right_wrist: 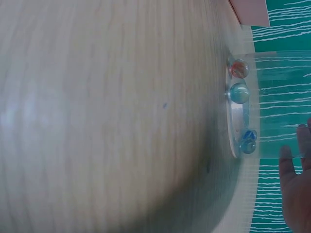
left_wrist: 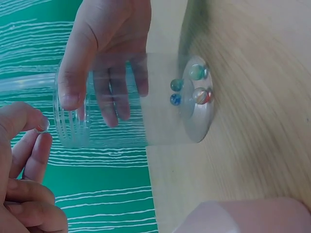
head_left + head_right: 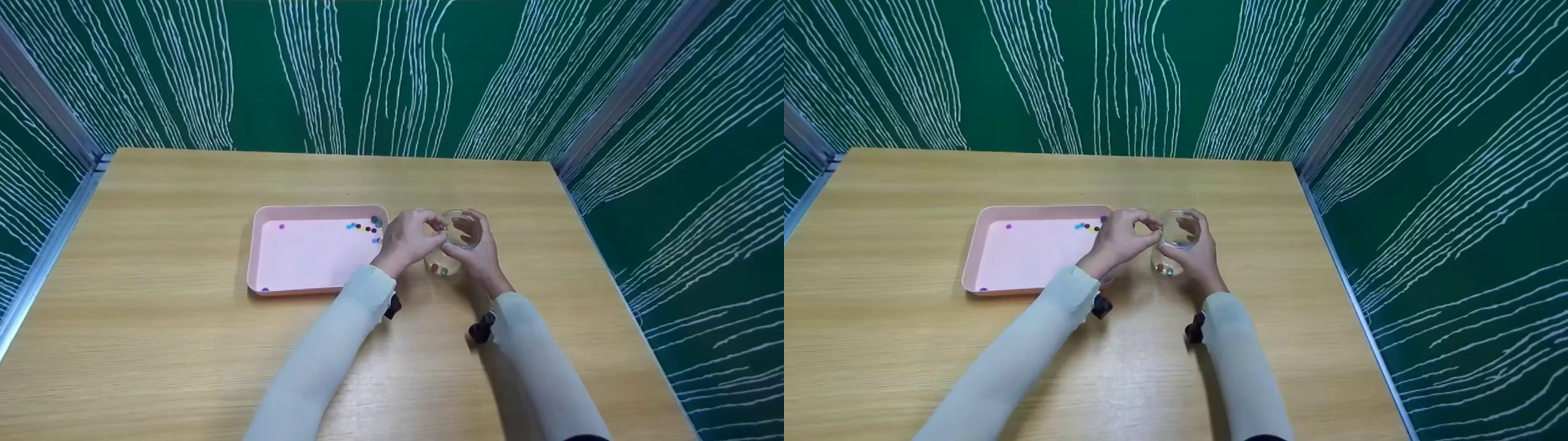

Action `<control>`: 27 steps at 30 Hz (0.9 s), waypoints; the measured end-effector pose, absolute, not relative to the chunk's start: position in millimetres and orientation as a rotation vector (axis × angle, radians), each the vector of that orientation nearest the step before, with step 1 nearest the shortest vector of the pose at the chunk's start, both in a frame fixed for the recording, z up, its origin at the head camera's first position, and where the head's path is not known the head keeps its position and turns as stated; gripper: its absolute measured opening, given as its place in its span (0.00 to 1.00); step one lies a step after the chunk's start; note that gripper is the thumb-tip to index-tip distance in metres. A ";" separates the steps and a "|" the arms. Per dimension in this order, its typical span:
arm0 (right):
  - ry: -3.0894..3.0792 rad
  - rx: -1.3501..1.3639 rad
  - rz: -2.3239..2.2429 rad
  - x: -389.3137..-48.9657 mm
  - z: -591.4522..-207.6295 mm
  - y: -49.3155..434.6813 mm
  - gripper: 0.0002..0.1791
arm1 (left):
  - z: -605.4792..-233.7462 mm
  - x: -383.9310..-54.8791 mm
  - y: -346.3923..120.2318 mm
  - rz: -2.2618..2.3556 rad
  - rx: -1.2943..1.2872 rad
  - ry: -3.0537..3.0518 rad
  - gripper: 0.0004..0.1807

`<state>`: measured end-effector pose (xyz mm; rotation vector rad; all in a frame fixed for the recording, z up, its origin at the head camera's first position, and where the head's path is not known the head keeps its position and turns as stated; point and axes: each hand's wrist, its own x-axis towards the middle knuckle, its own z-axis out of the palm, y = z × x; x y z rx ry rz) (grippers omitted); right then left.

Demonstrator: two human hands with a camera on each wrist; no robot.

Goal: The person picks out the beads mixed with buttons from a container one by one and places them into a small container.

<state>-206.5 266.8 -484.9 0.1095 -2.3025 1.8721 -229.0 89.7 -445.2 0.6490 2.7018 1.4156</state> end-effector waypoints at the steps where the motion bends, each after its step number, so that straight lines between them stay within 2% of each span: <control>1: -2.309 0.113 1.863 -206.3 -484.7 266.7 0.44 | -445.7 -229.0 90.3 1.417 0.646 2.702 0.08; 27: -2.286 0.104 1.853 -205.8 -483.5 263.4 0.44 | -452.7 -229.4 95.7 1.481 0.566 2.699 0.08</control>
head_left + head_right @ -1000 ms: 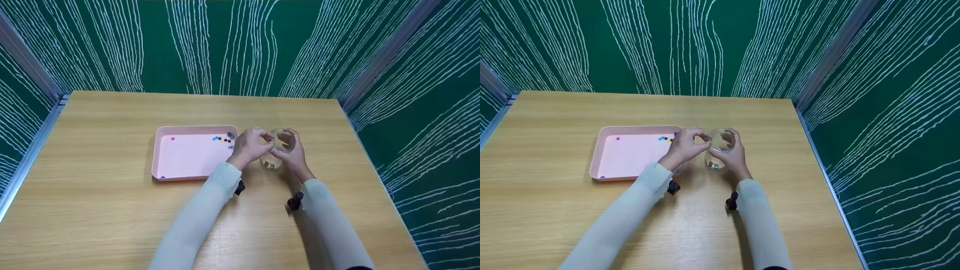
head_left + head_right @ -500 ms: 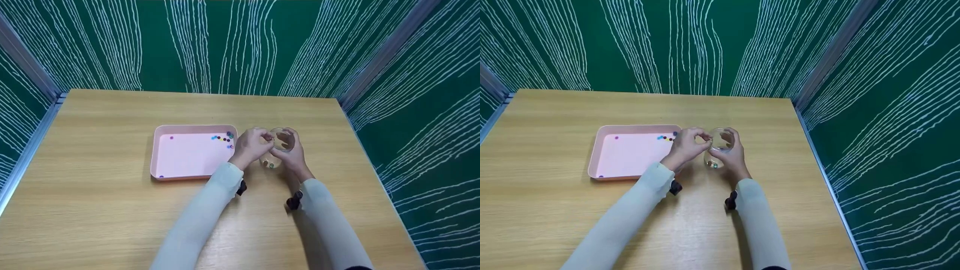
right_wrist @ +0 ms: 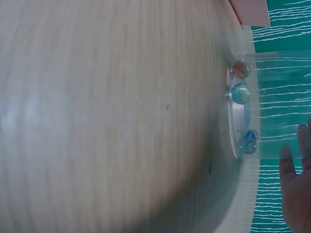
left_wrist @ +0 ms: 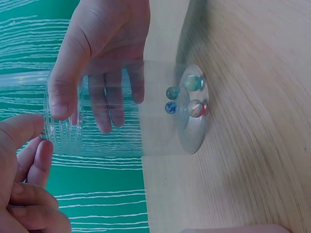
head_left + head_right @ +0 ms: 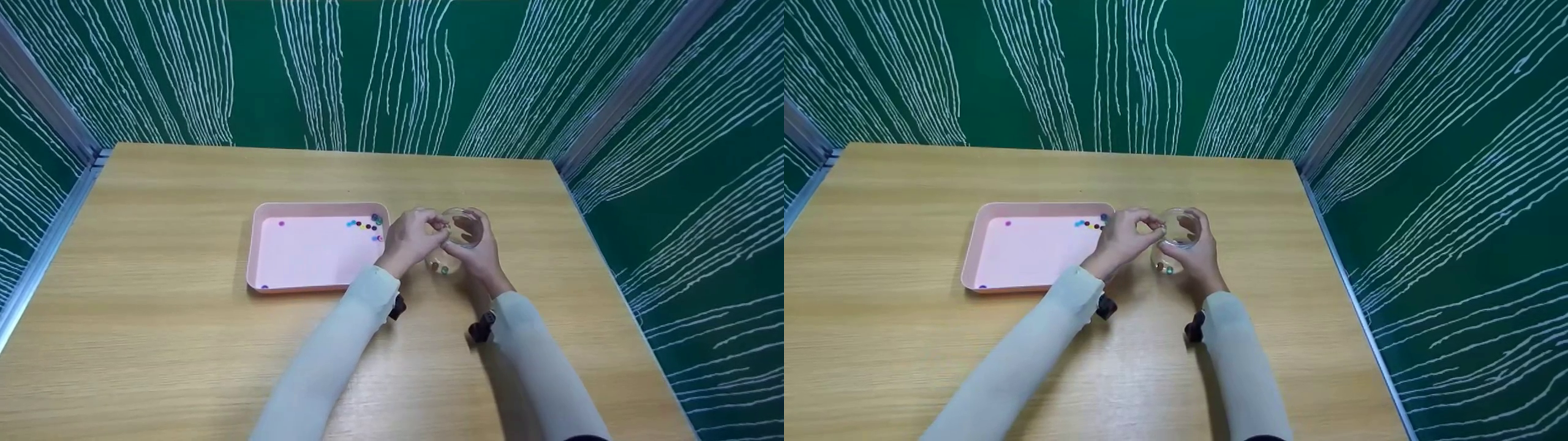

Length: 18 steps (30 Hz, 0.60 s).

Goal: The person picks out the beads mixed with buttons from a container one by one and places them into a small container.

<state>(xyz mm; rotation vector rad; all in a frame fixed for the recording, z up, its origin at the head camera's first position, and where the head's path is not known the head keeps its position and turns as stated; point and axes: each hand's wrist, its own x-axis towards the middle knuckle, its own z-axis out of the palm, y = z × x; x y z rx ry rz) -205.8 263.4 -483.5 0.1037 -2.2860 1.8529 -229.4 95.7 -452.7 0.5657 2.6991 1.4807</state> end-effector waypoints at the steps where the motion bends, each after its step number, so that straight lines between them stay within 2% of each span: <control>1: -2.288 0.106 1.853 -205.9 -483.5 263.7 0.44 | -452.7 -229.6 96.1 1.477 0.558 2.703 0.08; 18: -2.290 0.121 1.835 -205.6 -483.9 263.7 0.44 | -453.2 -229.5 97.1 1.486 0.477 2.663 0.07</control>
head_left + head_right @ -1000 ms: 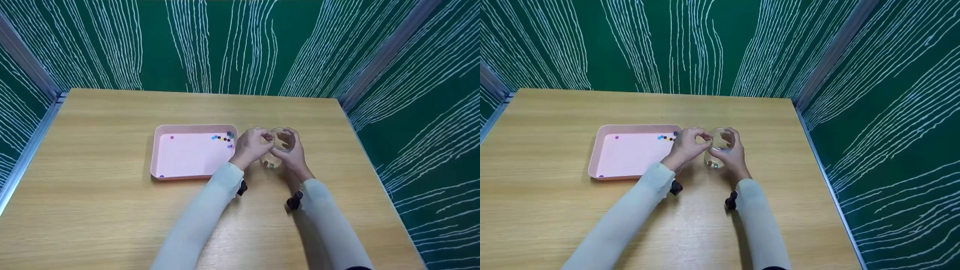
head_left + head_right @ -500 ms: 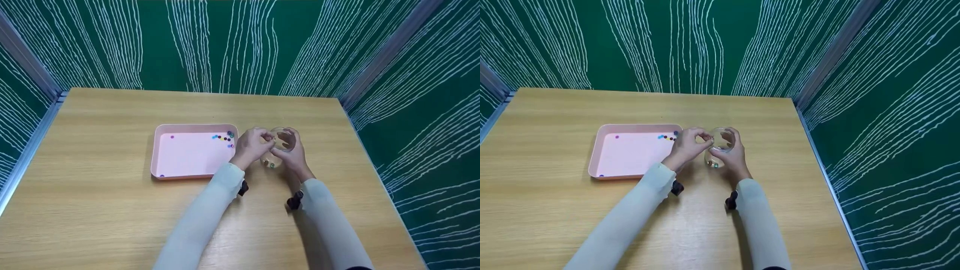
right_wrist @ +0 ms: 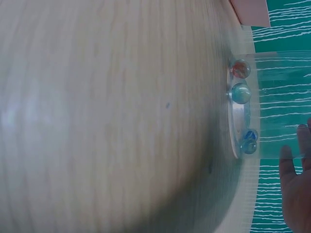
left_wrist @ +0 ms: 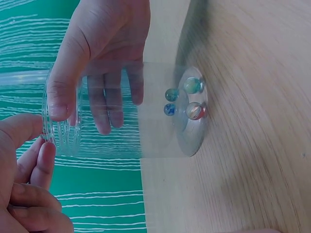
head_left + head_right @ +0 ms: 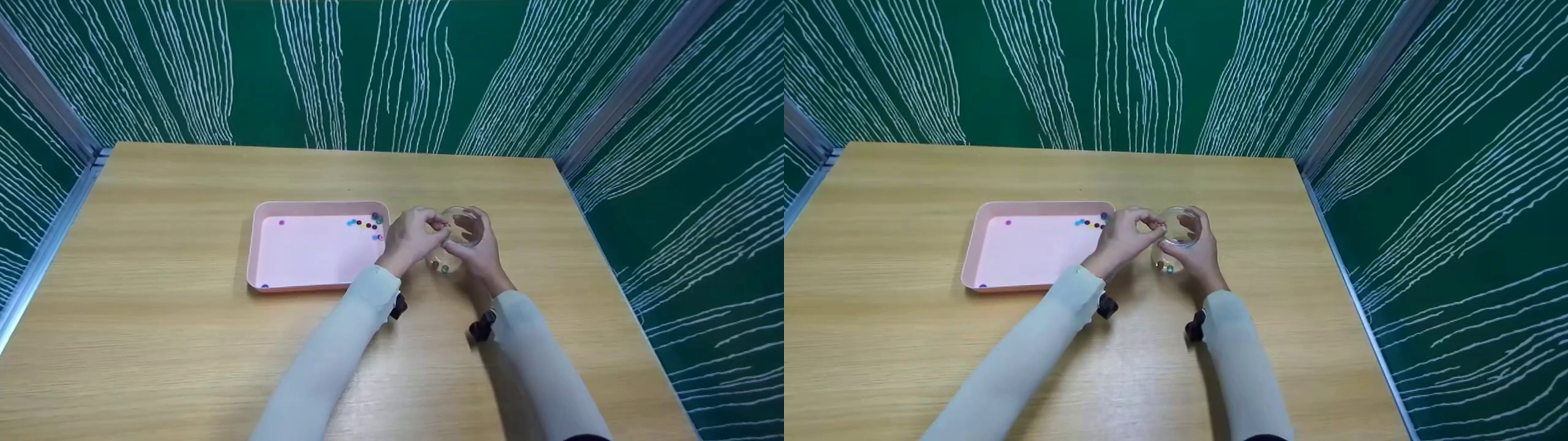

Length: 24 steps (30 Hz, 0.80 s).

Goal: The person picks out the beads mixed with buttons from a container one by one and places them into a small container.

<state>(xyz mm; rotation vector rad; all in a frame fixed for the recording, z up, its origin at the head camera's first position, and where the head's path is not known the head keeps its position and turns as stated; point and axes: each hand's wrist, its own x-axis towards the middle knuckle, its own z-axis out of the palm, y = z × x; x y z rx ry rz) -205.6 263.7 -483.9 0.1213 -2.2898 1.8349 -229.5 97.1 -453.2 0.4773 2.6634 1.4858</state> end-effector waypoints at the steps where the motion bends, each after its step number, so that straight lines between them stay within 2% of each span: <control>1: -2.284 0.122 1.842 -205.8 -484.2 263.8 0.44 | -453.2 -229.4 97.1 1.486 0.474 2.663 0.07; 24: -2.288 0.131 1.851 -207.2 -484.8 265.1 0.44 | -455.3 -231.3 97.7 1.514 0.469 2.644 0.09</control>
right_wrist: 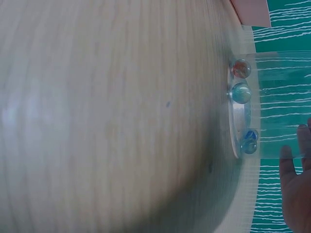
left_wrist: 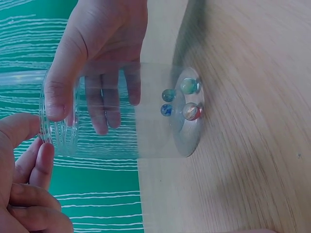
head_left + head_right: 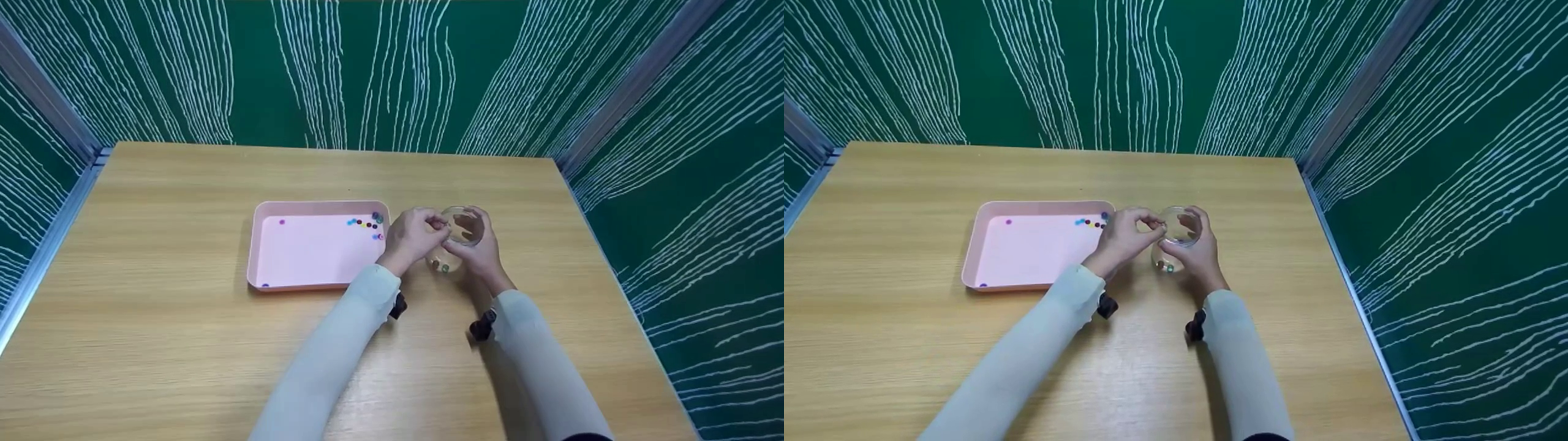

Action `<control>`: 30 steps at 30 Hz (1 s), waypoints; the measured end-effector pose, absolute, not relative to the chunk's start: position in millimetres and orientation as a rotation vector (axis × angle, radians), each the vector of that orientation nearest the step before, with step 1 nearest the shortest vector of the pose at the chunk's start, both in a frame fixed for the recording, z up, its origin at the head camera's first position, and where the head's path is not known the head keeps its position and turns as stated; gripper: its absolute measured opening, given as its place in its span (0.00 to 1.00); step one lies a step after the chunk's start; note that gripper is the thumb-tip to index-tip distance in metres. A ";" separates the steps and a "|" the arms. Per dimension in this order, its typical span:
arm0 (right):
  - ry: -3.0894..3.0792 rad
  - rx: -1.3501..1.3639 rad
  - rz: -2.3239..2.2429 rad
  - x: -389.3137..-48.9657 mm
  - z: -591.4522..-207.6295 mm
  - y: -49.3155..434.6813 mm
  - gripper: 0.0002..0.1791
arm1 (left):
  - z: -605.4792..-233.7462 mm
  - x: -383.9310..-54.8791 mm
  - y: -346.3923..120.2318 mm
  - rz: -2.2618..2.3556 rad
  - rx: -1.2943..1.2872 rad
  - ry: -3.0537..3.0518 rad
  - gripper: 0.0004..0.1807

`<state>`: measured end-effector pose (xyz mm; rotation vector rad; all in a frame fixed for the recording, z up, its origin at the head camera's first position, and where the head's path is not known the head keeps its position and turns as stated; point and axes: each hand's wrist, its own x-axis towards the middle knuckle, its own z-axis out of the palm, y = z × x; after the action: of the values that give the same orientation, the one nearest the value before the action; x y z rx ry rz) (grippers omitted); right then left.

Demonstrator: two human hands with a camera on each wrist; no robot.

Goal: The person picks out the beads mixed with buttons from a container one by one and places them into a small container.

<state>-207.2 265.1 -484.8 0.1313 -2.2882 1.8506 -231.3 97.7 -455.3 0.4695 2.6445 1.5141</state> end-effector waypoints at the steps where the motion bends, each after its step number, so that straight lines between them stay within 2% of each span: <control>1: -2.290 0.130 1.848 -207.2 -484.6 264.9 0.44 | -455.5 -231.4 97.8 1.515 0.469 2.643 0.09; 30: -2.284 0.136 1.889 -208.3 -486.5 267.3 0.44 | -452.9 -237.8 71.6 1.455 0.463 2.785 0.19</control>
<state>-208.3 267.3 -486.5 0.1361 -2.2836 1.8891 -237.8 71.6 -452.9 0.4633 2.7851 1.4547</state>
